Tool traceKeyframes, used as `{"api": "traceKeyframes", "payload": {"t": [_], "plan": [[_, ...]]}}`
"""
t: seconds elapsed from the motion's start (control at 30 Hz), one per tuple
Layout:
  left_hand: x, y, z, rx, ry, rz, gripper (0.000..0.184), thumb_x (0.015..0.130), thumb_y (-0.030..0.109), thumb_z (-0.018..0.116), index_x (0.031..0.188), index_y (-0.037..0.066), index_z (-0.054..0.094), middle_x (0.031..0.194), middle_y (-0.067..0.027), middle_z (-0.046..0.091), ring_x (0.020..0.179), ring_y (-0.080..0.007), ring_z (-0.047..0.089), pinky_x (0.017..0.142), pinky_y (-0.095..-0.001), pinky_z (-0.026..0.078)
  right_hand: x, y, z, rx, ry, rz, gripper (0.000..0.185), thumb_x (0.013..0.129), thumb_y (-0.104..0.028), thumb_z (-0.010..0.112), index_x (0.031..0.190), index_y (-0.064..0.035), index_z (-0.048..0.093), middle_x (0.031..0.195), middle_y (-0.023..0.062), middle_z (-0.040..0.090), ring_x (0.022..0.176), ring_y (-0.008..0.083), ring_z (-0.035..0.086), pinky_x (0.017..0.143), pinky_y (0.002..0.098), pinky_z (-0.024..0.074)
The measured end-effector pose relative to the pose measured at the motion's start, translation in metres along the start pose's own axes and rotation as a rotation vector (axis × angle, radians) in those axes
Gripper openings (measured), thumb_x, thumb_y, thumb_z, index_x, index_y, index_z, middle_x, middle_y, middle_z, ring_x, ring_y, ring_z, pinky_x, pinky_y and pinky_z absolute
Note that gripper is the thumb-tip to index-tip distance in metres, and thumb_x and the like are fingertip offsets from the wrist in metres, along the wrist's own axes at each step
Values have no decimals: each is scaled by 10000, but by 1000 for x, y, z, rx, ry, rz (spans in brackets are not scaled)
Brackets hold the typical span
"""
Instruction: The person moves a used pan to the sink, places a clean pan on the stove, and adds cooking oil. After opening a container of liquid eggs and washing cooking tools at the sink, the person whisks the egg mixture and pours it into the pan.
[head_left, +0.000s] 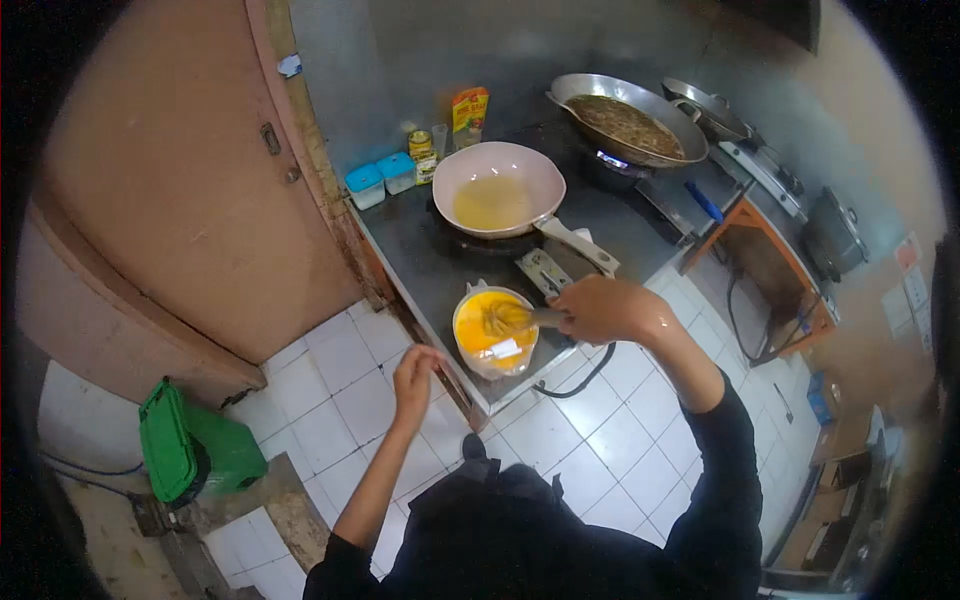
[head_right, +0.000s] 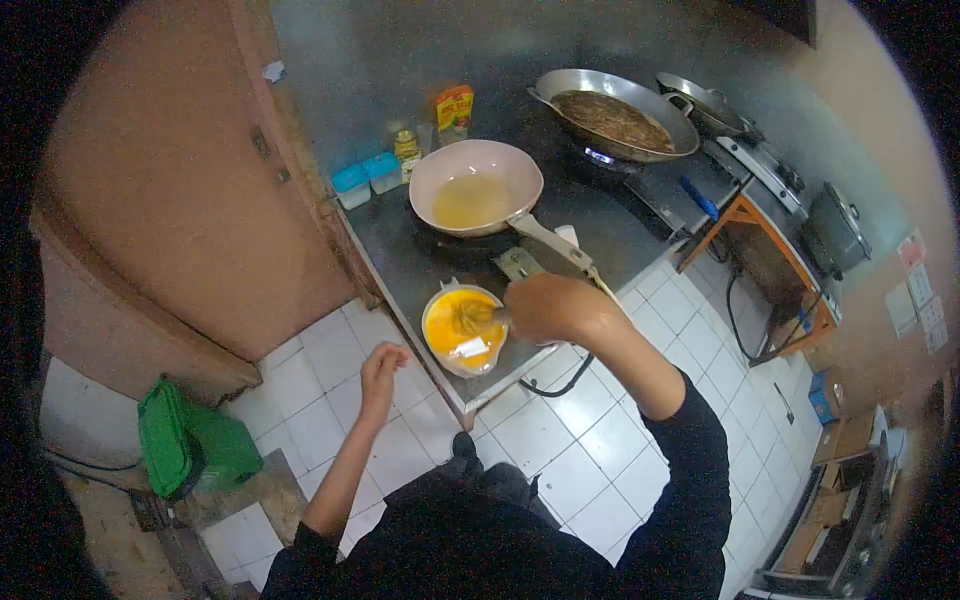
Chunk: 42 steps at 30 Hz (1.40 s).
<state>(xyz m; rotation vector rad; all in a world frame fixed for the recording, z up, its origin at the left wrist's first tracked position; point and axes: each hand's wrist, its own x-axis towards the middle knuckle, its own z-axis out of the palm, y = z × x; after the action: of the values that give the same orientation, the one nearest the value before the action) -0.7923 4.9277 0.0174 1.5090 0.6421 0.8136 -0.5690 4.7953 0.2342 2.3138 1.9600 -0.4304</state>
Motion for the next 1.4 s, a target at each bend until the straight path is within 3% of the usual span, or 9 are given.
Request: {"api": "traceKeyframes", "payload": {"t": [0.33,0.53,0.6,0.63,0.87,1.0,1.13,1.2,1.4], "plan": [[160,-51,47,-173,-317,-282,388,895,409,434,1068,98,589,1062,-1,580,967,-118,504,816,-287,397,122,38,48,792,344,0,226,648,-225,721,704,-12,671,710,115,617,615,204,587,559,297,440],[178,-102,59,-326,-637,-404,285,887,239,464,1039,49,611,1139,-112,541,1043,-202,480,860,-287,384,159,2,124,1407,566,-19,393,920,-200,492,571,-23,453,595,21,496,584,76,479,587,235,382],[176,-126,64,205,-362,529,257,852,204,527,1007,21,620,1058,-140,549,915,-214,522,792,-287,416,166,-4,122,1438,594,-12,372,894,-168,524,560,-24,445,559,10,474,541,73,460,547,230,373],[175,-137,67,196,-372,528,257,852,204,527,1007,21,620,1058,-140,549,915,-214,522,792,-287,416,170,-4,117,1459,630,-33,357,868,-135,556,550,-25,438,524,-1,451,497,71,440,508,225,363],[173,-106,73,-127,-321,63,246,773,225,624,909,21,612,937,-166,534,919,-223,501,822,-324,397,161,-15,74,1260,750,199,287,788,-71,597,528,-19,486,516,8,484,490,57,466,453,233,345],[191,-89,78,1,-316,-169,303,755,235,636,566,3,591,561,-108,568,559,-135,541,517,-276,403,186,-22,99,1179,820,286,235,746,-121,614,552,-12,540,492,46,505,478,108,497,463,239,352],[199,-110,76,-35,-407,92,262,728,238,648,648,-11,638,485,-100,532,468,-108,479,463,-282,371,171,-32,63,1140,725,432,165,716,-110,596,625,25,570,525,107,537,483,142,522,470,282,375],[198,-145,83,-133,-542,-314,264,709,241,657,665,-19,643,474,-93,519,454,-101,464,461,-276,364,191,-32,106,1170,843,404,174,726,-122,599,622,16,576,543,99,555,472,149,518,460,292,370],[211,-136,77,-126,-625,-308,245,691,242,637,643,2,639,537,-24,568,513,-68,476,486,-283,382,188,-34,115,1050,864,459,148,734,-128,602,675,7,620,618,121,603,550,181,563,528,315,418]]}}
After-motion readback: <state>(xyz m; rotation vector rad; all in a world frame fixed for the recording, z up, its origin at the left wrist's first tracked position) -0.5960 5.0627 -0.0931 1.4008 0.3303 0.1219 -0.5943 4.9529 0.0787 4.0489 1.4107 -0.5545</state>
